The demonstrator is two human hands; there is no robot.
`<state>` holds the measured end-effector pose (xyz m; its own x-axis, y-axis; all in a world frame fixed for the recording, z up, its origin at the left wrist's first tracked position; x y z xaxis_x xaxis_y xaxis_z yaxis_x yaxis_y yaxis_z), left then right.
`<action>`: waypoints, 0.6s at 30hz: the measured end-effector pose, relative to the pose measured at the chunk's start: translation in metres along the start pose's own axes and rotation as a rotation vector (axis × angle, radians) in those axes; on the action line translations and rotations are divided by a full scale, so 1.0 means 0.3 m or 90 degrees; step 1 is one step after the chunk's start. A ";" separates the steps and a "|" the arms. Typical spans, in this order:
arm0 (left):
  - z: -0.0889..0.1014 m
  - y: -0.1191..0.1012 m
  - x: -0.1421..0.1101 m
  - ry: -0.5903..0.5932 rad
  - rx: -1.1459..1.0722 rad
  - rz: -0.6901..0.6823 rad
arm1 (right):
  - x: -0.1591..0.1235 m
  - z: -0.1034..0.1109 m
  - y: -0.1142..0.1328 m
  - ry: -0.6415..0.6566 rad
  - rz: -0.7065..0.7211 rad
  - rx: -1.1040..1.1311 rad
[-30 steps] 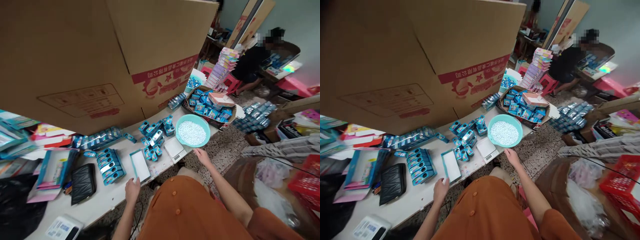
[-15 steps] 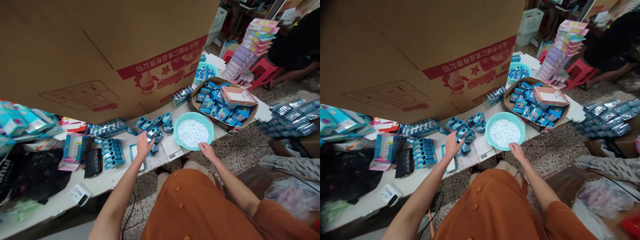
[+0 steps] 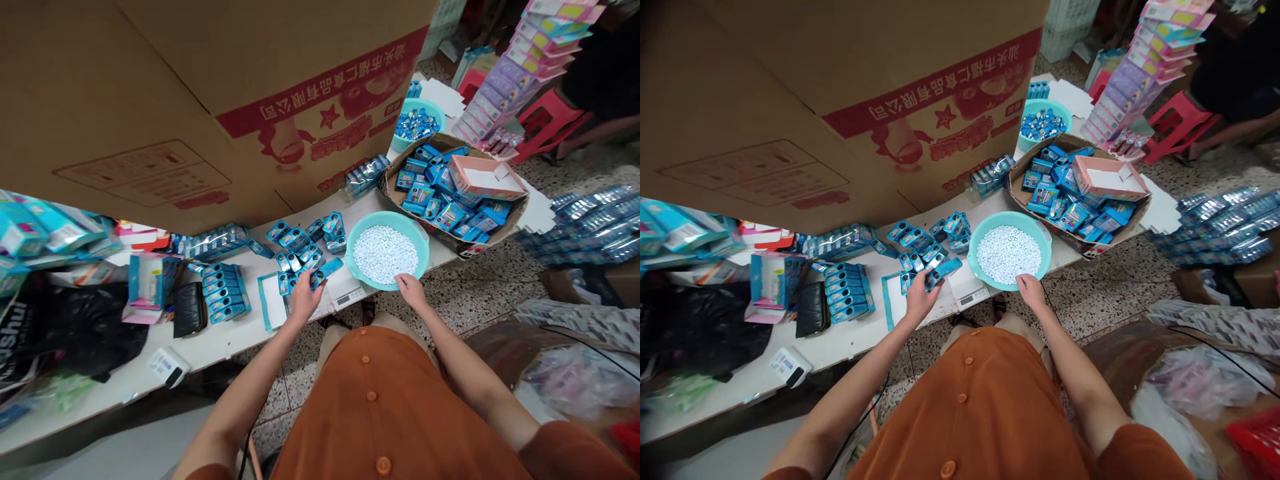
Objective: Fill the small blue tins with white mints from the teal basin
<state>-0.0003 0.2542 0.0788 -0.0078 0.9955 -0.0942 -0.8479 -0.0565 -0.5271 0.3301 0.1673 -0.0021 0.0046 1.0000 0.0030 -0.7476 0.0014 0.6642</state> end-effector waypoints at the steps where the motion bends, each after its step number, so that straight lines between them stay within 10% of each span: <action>1: -0.021 -0.002 -0.026 0.019 -0.009 0.009 | -0.001 0.001 0.000 0.000 0.004 0.001; 6: -0.023 0.050 -0.091 0.022 -0.028 0.055 | -0.006 0.002 -0.001 0.017 0.028 0.031; 12: 0.329 0.320 -0.222 -0.219 0.012 0.211 | -0.004 0.007 -0.006 0.048 0.066 0.037; 15: 0.516 0.533 -0.420 -0.395 0.064 0.442 | -0.002 0.003 -0.014 0.067 0.076 0.033; 18: 0.573 0.705 -0.718 -0.509 0.095 0.672 | -0.001 -0.002 -0.019 0.075 0.094 0.019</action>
<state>-0.2692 0.0408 0.1328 -0.9563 0.2523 0.1478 -0.2913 -0.8656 -0.4072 0.3340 0.1671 -0.0063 -0.1828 0.9830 0.0157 -0.7147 -0.1439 0.6845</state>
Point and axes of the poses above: each hand's wrist, its own x-axis towards the middle knuckle, its own z-axis out of the back of the hand, y = z × x, the point moved 7 cm from there along x, towards the middle knuckle, and after that the axes turned 14 degrees about z, right-handed, at the moved point
